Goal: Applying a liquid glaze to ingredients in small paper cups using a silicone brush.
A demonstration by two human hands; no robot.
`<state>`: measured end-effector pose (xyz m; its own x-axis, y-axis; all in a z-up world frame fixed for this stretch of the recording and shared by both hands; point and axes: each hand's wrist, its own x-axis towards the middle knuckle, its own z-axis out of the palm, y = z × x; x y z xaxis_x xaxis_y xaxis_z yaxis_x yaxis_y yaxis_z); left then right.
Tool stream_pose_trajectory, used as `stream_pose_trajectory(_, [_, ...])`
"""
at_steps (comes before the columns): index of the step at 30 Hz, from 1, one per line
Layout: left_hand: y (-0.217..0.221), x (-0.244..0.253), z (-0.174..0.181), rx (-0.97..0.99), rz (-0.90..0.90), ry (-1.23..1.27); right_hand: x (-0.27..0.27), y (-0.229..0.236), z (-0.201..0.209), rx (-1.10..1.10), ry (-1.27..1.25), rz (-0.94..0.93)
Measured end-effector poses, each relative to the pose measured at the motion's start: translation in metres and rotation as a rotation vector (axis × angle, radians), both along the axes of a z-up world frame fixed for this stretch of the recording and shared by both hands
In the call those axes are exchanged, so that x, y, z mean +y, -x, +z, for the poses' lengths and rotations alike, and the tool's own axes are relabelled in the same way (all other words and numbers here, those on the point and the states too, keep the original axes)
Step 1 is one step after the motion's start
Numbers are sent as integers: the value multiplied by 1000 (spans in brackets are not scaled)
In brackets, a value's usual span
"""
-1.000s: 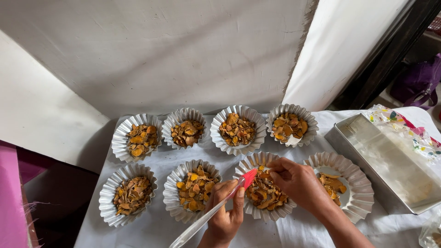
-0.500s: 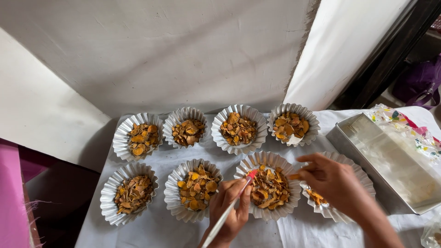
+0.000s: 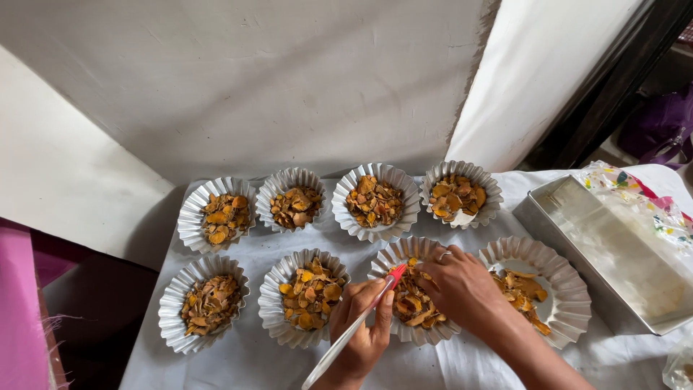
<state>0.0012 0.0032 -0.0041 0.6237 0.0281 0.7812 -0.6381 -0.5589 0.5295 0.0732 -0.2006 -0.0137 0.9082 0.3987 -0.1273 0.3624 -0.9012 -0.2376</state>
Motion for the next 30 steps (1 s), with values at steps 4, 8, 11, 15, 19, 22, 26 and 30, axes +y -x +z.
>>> stream_pose_trajectory(4, [0,2,0,-3,7,-4,7,1,-9,-89,-44,47])
stream_pose_trajectory(8, [2,0,-5,-10,-18,44,11,12,35,98,-282,-149])
stream_pose_trajectory(11, [6,-3,-14,-111,-60,127,12,19,65,369,-529,-448])
stream_pose_trajectory(15, [5,-9,-5,-64,-128,115,0,19,61,497,-893,-405])
stream_pose_trajectory(19, [3,-7,5,44,-142,27,-12,22,87,415,-883,-572])
stream_pose_trajectory(22, [1,-5,0,35,-123,22,-39,26,92,174,-460,-542])
stream_pose_trajectory(26, [0,-6,-1,15,-88,23,-70,34,77,109,-135,-466])
stream_pose_trajectory(30, [-2,-8,-1,5,-50,17,-72,29,48,51,-61,-353])
